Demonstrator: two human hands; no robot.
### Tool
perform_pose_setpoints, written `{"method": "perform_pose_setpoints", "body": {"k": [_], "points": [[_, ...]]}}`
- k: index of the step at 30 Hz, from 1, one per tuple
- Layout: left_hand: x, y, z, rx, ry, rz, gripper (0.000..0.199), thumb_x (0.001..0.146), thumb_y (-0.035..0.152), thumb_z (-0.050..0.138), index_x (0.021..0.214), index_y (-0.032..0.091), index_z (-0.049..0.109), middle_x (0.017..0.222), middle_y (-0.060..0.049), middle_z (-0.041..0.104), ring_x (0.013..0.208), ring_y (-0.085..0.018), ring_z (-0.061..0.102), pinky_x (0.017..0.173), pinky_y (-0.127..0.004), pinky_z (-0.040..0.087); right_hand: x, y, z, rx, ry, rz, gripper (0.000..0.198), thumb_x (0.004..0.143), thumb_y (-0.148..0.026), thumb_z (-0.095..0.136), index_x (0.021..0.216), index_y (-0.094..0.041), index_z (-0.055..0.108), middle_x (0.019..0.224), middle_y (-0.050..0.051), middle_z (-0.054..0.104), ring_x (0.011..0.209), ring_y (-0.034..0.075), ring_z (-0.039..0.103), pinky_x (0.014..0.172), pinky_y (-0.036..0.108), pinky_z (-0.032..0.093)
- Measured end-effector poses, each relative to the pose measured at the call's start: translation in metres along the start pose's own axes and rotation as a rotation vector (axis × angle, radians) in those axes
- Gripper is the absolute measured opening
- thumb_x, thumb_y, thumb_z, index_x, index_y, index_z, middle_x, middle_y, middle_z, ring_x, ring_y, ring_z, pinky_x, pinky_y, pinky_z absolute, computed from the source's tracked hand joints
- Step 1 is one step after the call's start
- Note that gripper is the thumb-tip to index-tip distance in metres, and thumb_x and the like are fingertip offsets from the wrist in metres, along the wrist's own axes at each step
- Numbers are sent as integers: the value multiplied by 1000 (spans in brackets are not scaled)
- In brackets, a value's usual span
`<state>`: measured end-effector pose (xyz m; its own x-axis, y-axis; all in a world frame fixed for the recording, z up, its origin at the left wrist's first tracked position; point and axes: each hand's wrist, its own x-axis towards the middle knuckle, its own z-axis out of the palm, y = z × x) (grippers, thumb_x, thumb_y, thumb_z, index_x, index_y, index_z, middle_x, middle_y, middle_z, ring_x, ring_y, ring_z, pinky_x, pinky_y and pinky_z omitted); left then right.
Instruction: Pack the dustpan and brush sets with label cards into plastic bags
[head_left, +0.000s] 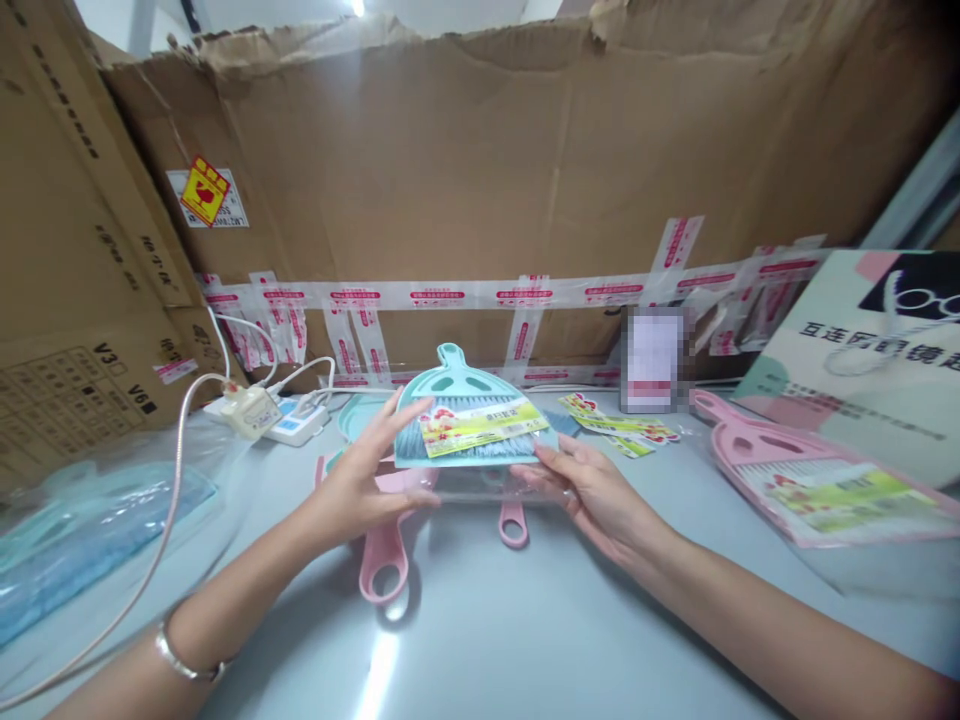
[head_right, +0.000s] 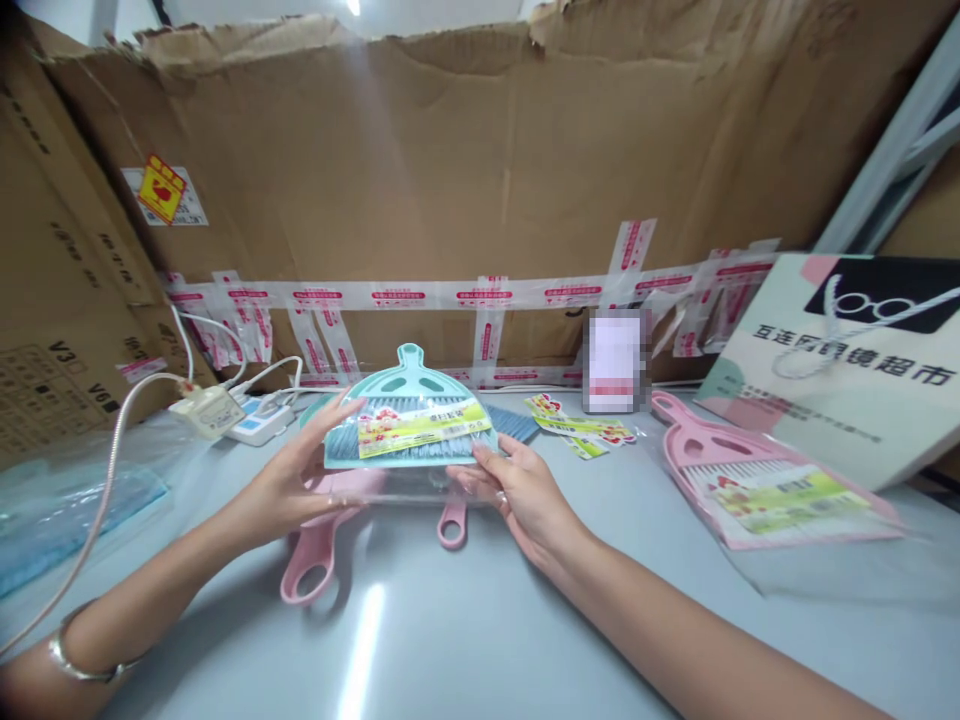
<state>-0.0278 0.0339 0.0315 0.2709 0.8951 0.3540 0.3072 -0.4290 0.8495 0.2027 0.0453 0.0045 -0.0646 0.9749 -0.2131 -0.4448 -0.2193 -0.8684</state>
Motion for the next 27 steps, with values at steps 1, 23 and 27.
{"method": "perform_pose_setpoints", "body": {"k": [1, 23, 27], "points": [[0, -1, 2, 10, 22, 15, 56, 59, 19, 75, 112, 27, 59, 144, -3, 28, 132, -30, 23, 101, -36, 36, -1, 0, 0, -24, -25, -20, 19, 71, -14, 65, 89, -13, 57, 77, 5, 69, 67, 14, 68, 57, 15, 56], [-1, -16, 12, 103, 345, 56, 17, 77, 31, 57, 64, 20, 59, 78, -8, 71, 121, -28, 44, 88, -35, 41, 9, 6, -13, -331, -157, -404, 24, 71, -43, 63, 79, -20, 67, 84, 3, 66, 71, 17, 63, 59, 31, 54], [-2, -18, 13, 154, 379, 113, 16, 78, 28, 56, 63, 20, 53, 76, -7, 69, 119, -29, 47, 82, -33, 43, 11, 12, -14, -274, -142, -388, 30, 71, -39, 65, 96, -23, 67, 99, 4, 67, 81, 18, 63, 70, 33, 53]]}}
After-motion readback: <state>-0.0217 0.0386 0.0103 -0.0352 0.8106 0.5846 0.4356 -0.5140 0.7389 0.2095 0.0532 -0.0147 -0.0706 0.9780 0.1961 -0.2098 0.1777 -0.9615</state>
